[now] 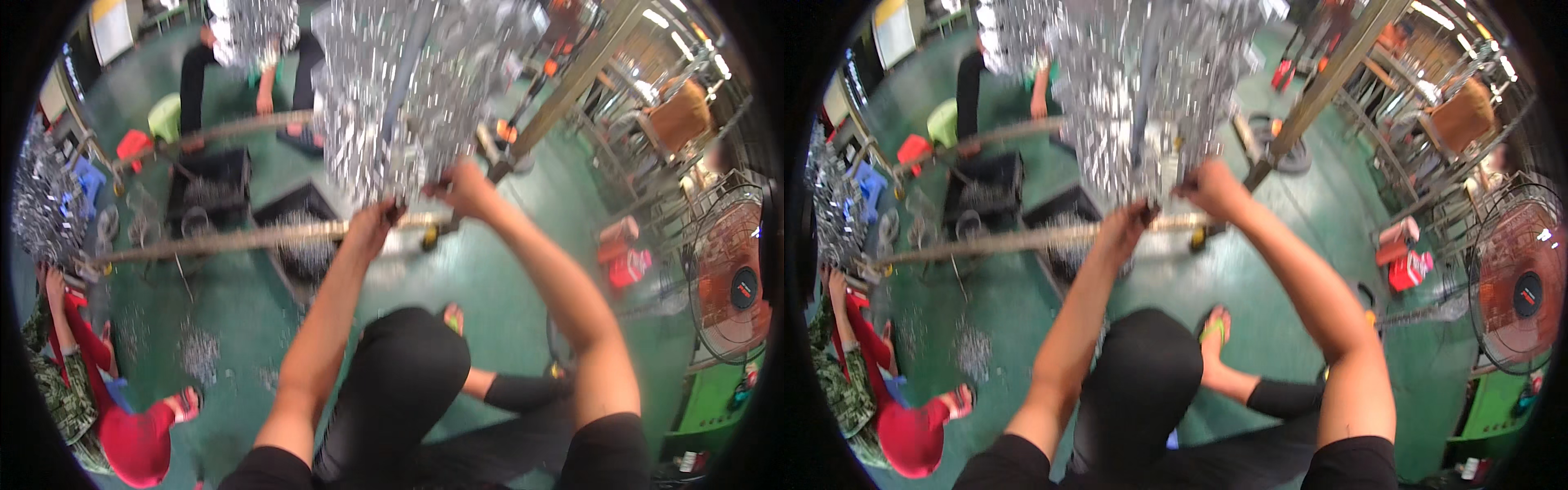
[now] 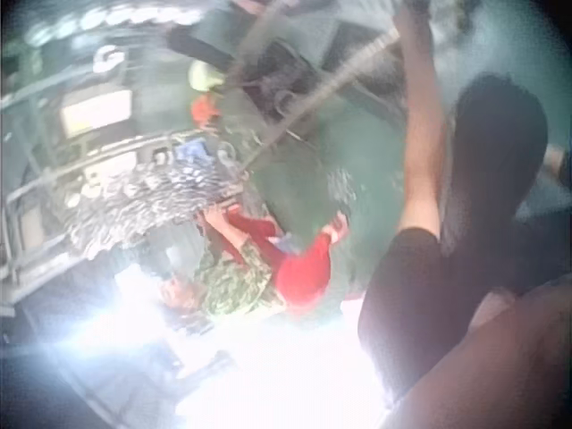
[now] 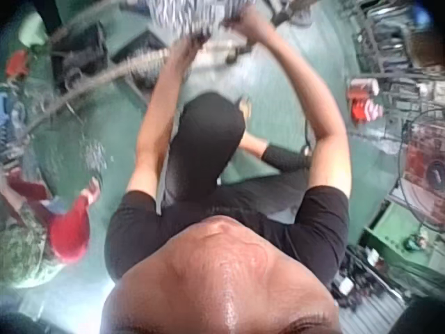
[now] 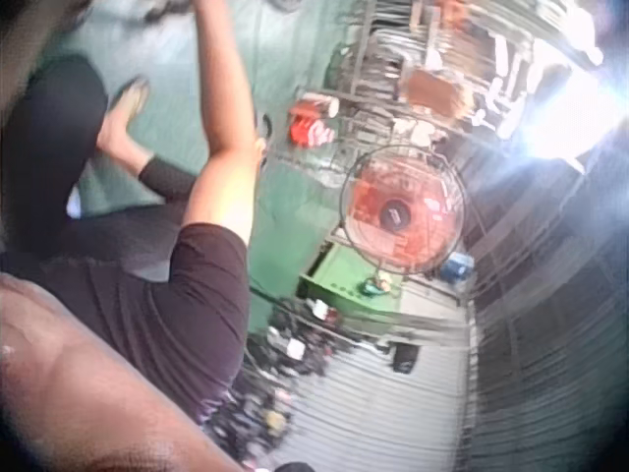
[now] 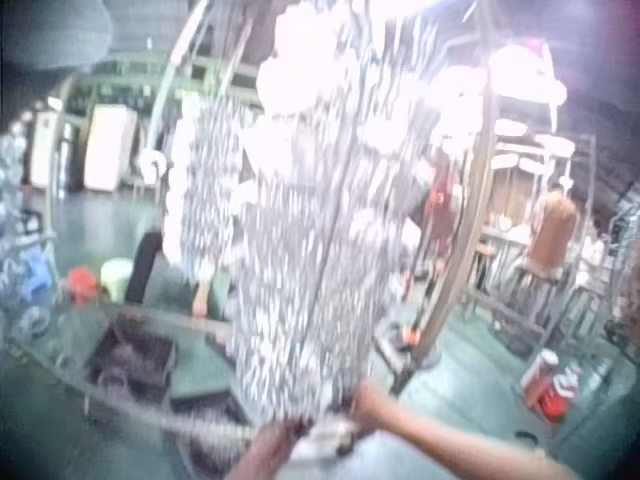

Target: The person assembles metal clusters by picking up small metal hooks from the floor and attaching them to a central metal frame or rack, periodically reaching out to adjust a nearby fan.

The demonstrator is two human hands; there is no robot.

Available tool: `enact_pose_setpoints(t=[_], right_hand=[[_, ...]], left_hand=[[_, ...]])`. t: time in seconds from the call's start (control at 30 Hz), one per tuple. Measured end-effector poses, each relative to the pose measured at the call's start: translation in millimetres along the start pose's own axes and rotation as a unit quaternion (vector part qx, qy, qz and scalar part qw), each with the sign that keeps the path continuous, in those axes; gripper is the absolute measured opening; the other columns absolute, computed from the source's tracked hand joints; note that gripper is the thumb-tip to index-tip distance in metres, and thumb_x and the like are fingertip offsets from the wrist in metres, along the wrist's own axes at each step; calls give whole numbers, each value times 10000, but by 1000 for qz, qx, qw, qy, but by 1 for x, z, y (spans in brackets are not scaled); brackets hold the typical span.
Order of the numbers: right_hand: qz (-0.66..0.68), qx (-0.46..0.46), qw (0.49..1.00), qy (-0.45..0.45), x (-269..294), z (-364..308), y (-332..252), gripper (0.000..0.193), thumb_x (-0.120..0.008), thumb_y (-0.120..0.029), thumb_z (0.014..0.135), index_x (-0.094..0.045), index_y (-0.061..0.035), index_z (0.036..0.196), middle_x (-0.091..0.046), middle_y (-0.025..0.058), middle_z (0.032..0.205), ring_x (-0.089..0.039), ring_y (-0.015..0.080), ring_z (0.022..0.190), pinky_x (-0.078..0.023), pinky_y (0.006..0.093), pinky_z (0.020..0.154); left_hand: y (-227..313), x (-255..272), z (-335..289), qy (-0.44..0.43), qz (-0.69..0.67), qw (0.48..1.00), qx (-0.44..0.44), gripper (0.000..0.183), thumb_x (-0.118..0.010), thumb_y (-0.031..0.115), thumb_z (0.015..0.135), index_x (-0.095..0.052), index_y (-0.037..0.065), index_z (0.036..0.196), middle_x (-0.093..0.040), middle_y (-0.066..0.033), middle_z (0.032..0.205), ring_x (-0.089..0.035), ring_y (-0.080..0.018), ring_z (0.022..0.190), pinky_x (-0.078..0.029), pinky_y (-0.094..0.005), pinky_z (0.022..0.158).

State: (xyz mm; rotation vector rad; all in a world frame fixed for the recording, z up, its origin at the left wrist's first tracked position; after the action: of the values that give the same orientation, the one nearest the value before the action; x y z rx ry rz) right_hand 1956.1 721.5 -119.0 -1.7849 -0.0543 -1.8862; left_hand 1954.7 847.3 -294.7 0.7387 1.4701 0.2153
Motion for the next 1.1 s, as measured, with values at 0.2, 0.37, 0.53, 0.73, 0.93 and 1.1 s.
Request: enact_pose_setpoints(t=[0.2, 0.37, 0.53, 0.73, 0.93, 1.1], right_hand=[[126, -93, 987, -24, -19, -18, 22, 269, -783, -236, 878, -767, 29, 922, -747, 111, 778, -687, 159, 721, -542, 342, 719], [104, -87, 991, -16, -15, -23, 7, 305, -795, -252, 846, -762, 35, 944, -722, 176, 757, -691, 256, 684, -530, 396, 698], [70, -76, 995, -15, -12, -20, -4, 303, -793, -259, 848, -763, 31, 934, -717, 199, 766, -689, 308, 692, -527, 415, 695], [67, -52, 996, -19, -7, -21, -16, 314, -796, -273, 843, -769, 22, 949, -737, 194, 806, -712, 322, 754, -541, 420, 736], [68, -63, 996, -17, -9, -24, -10, 299, -798, -256, 838, -775, 8, 977, -749, 186, 840, -719, 316, 793, -543, 423, 766], [73, -66, 995, -17, -5, -27, -20, 289, -804, -252, 831, -779, 5, 960, -750, 187, 851, -718, 315, 808, -540, 428, 778]], left_hand=[[-18, -7, -10, 43, -4, 997, 63, 230, -608, 95, 1010, -615, -120, 1092, -664, -170, 1070, -670, -280, 985, -593, -361, 926], [-17, -8, -22, 67, -35, 995, 68, 221, -566, 76, 1018, -606, -127, 1096, -647, -214, 1104, -665, -325, 1038, -584, -395, 1001], [-15, -11, -29, 82, -69, 992, 72, 199, -543, 50, 1014, -607, -122, 1090, -646, -232, 1091, -662, -350, 1049, -574, -429, 1036], [-16, -17, -32, 78, -87, 990, 73, 194, -539, 39, 1015, -617, -122, 1090, -646, -227, 1099, -656, -344, 1059, -564, -439, 1051], [-19, -20, -35, 78, -94, 989, 80, 193, -554, 40, 1014, -626, -124, 1085, -650, -230, 1100, -657, -338, 1058, -560, -441, 1053], [-19, -16, -34, 71, -91, 990, 81, 203, -568, 43, 1010, -621, -133, 1096, -652, -232, 1105, -656, -341, 1066, -567, -442, 1043]])
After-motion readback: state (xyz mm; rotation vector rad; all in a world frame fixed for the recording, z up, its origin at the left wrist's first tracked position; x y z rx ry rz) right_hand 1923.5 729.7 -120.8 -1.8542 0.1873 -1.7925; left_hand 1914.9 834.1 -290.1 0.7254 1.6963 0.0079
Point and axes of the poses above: each hand's wrist, its own z-axis towards the middle knuckle, its own x-axis out of the back of the hand, y = z × x, the point moved 10 cm from there along z, towards the middle knuckle
